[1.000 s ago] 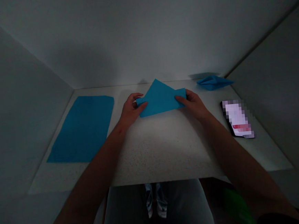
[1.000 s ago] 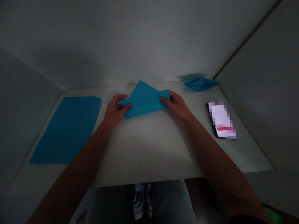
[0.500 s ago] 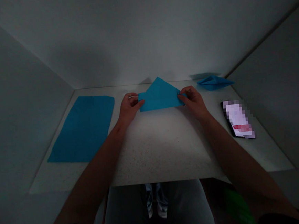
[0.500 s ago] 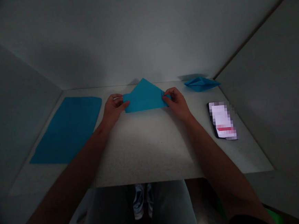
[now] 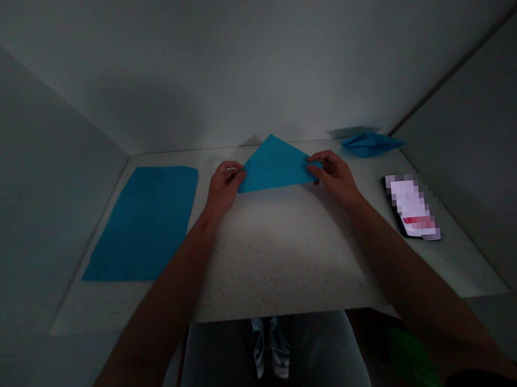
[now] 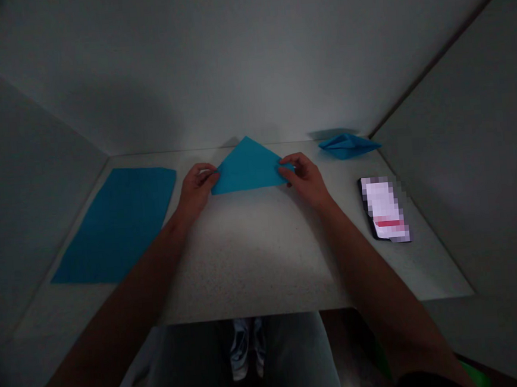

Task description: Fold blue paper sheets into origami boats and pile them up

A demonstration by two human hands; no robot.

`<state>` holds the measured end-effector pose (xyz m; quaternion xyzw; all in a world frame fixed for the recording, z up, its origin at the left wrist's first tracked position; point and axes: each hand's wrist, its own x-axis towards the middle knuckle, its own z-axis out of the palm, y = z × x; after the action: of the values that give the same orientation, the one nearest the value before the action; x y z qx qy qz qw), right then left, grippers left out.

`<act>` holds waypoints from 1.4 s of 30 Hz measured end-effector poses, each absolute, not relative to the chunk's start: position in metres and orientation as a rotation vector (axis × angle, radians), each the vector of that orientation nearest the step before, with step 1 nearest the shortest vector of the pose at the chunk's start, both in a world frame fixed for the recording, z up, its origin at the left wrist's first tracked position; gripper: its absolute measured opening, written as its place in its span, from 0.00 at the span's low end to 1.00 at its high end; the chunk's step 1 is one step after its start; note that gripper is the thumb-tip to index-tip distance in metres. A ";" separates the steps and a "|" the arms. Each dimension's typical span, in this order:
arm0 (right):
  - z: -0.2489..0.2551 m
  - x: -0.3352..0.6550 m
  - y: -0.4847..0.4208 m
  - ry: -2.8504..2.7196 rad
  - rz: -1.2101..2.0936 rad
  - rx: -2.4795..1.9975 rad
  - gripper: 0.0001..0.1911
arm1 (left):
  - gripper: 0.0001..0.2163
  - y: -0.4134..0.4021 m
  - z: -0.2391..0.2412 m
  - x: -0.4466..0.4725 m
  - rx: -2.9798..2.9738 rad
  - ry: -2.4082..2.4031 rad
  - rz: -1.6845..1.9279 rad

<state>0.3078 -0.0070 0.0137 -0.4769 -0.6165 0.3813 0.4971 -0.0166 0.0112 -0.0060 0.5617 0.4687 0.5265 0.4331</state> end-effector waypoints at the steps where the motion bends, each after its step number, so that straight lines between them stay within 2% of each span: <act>1: 0.014 0.309 -0.007 -1.511 0.921 -1.155 0.24 | 0.12 0.011 -0.005 -0.017 1.430 1.176 1.300; 3: 0.014 0.311 -0.008 -1.530 0.930 -1.156 0.23 | 0.11 0.010 -0.003 -0.018 1.475 1.185 1.266; 8: 0.012 0.319 -0.005 -1.415 1.084 -1.149 0.21 | 0.20 0.013 -0.002 -0.018 1.317 1.143 1.212; 11: 0.010 0.323 -0.004 -1.440 1.080 -1.154 0.20 | 0.18 0.014 -0.004 -0.018 1.260 1.078 1.219; 18: 0.009 0.326 -0.003 -1.495 1.043 -1.083 0.28 | 0.21 0.017 -0.009 -0.024 1.328 1.019 1.243; 24: 0.005 0.328 0.001 -1.488 0.955 -1.054 0.21 | 0.19 0.014 -0.003 -0.021 1.372 1.093 1.263; 28: 0.000 0.327 0.001 -1.527 0.926 -1.059 0.22 | 0.19 0.010 -0.001 -0.017 1.376 1.105 1.285; 32: -0.001 0.326 0.001 -1.532 0.841 -1.139 0.20 | 0.19 0.010 -0.005 -0.017 1.361 1.173 1.305; 38: 0.000 0.324 0.002 -1.461 0.799 -1.097 0.27 | 0.19 0.013 -0.011 -0.018 1.373 1.129 1.350; 42: -0.003 0.323 0.004 -1.442 0.806 -1.073 0.27 | 0.20 0.017 -0.013 -0.018 1.364 1.079 1.412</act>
<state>0.3229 0.0042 -0.0029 -0.4539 -0.6099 0.3409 0.5530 -0.0176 0.0170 -0.0130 0.5482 0.4335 0.5673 0.4355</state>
